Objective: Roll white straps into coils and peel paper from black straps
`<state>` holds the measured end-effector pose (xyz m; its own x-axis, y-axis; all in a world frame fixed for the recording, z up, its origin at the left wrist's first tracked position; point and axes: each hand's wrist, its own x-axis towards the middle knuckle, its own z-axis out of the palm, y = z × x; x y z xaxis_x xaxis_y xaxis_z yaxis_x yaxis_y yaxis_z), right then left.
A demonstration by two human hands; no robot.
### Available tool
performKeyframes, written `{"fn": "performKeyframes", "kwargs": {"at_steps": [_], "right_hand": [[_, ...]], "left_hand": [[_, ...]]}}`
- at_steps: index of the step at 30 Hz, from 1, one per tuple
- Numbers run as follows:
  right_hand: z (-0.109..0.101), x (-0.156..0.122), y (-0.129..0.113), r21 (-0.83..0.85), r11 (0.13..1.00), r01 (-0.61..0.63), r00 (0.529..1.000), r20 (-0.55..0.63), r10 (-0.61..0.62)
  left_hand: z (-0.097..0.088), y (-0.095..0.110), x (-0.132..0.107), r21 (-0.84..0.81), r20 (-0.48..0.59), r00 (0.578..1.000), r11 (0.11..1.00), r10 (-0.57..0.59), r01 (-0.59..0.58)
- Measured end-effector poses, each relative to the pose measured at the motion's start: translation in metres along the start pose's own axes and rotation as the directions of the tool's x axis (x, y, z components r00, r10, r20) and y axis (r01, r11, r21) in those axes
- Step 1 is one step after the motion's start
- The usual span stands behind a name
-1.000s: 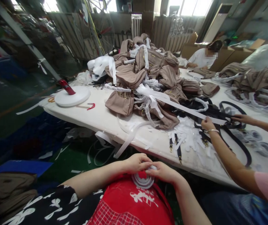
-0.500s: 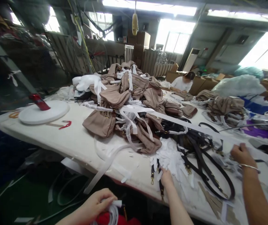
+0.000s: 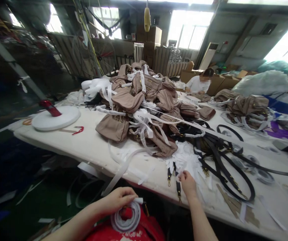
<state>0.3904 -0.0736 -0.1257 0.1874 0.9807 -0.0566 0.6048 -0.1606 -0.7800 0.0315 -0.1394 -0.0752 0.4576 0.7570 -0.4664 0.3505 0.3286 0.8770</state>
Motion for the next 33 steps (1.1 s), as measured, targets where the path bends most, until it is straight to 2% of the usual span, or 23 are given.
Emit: {"fn": "performKeyframes", "kwargs": {"at_steps": [2, 4, 6, 8, 10, 14, 17, 21, 23, 25, 27, 30, 33], "right_hand": [[0.004, -0.026, -0.006, 0.154, 0.987, -0.038, 0.997, -0.057, 0.048], [0.008, -0.059, -0.023, 0.334, 0.942, -0.047, 0.992, -0.095, 0.083], [0.011, -0.091, -0.048, 0.560, 0.826, -0.065, 0.987, -0.086, 0.136], [0.015, -0.117, -0.075, 0.748, 0.653, -0.119, 0.980, -0.017, 0.197], [0.021, -0.136, -0.096, 0.830, 0.524, -0.191, 0.971, 0.082, 0.224], [0.032, -0.153, -0.112, 0.870, 0.414, -0.268, 0.958, 0.198, 0.206], [0.037, -0.159, -0.116, 0.841, 0.451, -0.297, 0.954, 0.247, 0.167], [0.041, -0.167, -0.129, 0.755, 0.629, -0.185, 0.982, 0.161, 0.097], [0.044, -0.169, -0.138, 0.747, 0.649, -0.146, 0.989, 0.133, 0.069], [0.047, -0.168, -0.147, 0.747, 0.639, -0.184, 0.981, 0.184, 0.067], [0.051, -0.165, -0.153, 0.719, 0.645, -0.259, 0.957, 0.282, 0.070], [0.056, -0.161, -0.159, 0.610, 0.709, -0.355, 0.892, 0.448, 0.061], [0.061, -0.159, -0.162, 0.502, 0.767, -0.399, 0.834, 0.546, 0.077]], "left_hand": [[0.001, 0.003, -0.006, -0.008, 0.015, 1.000, 1.000, 0.016, -0.016], [0.001, 0.006, -0.012, -0.012, 0.033, 0.999, 1.000, 0.024, -0.024], [0.000, 0.006, -0.016, -0.013, 0.066, 0.997, 0.999, 0.033, -0.032], [-0.001, 0.005, -0.018, -0.006, 0.092, 0.994, 0.999, 0.052, -0.052], [-0.003, 0.001, -0.019, 0.019, 0.104, 0.991, 0.996, 0.083, -0.085], [-0.007, -0.006, -0.022, 0.102, 0.106, 0.984, 0.983, 0.141, -0.152], [-0.010, -0.009, -0.028, 0.117, 0.101, 0.983, 0.979, 0.156, -0.167], [-0.013, -0.009, -0.038, 0.130, 0.100, 0.984, 0.979, 0.146, -0.159], [-0.012, -0.008, -0.043, 0.139, 0.090, 0.983, 0.975, 0.161, -0.173], [-0.010, -0.007, -0.046, 0.127, 0.082, 0.981, 0.974, 0.177, -0.186], [-0.008, -0.007, -0.047, 0.100, 0.085, 0.979, 0.976, 0.184, -0.192], [-0.006, -0.007, -0.048, 0.100, 0.117, 0.970, 0.970, 0.212, -0.223], [-0.005, -0.006, -0.049, 0.154, 0.157, 0.951, 0.945, 0.266, -0.289]]}}
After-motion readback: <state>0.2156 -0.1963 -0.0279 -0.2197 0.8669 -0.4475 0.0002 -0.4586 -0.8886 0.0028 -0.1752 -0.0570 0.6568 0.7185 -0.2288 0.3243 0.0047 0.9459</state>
